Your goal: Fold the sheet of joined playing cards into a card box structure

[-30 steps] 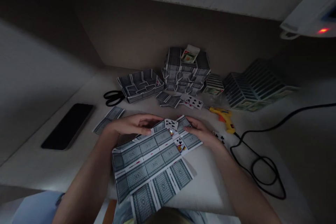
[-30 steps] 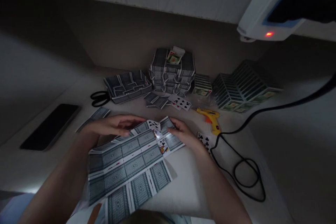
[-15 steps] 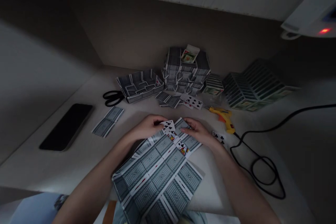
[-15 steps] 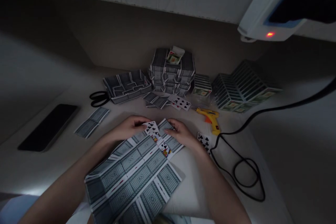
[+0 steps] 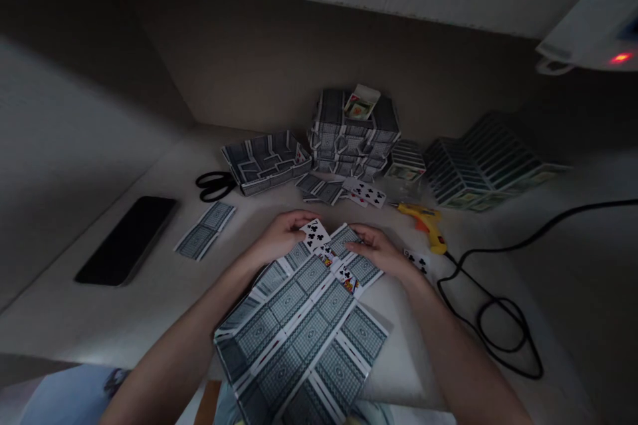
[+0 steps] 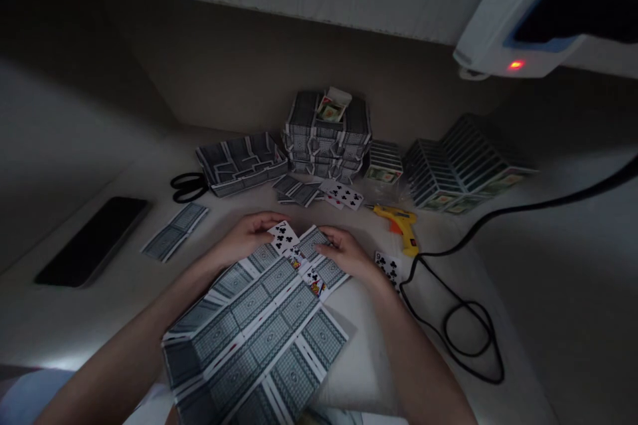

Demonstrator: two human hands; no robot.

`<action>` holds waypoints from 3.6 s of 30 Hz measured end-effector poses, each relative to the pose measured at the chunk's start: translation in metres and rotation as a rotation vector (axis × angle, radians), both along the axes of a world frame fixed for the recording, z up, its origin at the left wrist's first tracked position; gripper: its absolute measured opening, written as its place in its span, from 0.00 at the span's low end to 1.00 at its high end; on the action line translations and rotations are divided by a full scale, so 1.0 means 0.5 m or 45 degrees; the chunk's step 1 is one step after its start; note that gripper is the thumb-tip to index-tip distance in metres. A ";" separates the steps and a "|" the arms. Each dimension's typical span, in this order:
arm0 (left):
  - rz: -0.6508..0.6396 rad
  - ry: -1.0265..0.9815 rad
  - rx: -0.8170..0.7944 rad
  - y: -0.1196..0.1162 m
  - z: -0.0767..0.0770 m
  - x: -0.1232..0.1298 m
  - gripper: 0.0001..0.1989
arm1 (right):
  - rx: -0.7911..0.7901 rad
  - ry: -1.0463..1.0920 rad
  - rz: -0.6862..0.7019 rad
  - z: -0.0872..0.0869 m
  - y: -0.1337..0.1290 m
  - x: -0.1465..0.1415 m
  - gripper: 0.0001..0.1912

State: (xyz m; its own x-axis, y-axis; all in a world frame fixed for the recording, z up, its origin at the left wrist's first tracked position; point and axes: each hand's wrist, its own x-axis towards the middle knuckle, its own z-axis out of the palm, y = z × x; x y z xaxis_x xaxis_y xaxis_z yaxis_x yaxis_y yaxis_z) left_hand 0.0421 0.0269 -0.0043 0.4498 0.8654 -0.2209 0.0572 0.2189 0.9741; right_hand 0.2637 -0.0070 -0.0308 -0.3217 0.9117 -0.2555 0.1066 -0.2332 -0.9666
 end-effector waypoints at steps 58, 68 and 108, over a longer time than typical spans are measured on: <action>0.192 -0.152 -0.298 0.001 0.010 -0.002 0.22 | -0.075 -0.041 -0.018 0.010 -0.005 0.003 0.18; 0.201 -0.089 -0.292 0.005 0.006 -0.004 0.22 | -0.124 -0.016 -0.036 0.015 -0.007 0.001 0.17; 0.104 0.184 -0.006 0.001 -0.013 -0.006 0.15 | -0.033 -0.015 -0.007 0.013 -0.006 0.001 0.19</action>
State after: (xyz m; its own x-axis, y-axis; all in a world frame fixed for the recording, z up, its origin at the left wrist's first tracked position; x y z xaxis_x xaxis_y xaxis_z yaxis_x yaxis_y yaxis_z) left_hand 0.0390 0.0273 -0.0110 0.3412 0.8966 -0.2823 0.1784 0.2331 0.9560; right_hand 0.2641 -0.0100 -0.0244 -0.3132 0.9066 -0.2828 0.1166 -0.2588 -0.9589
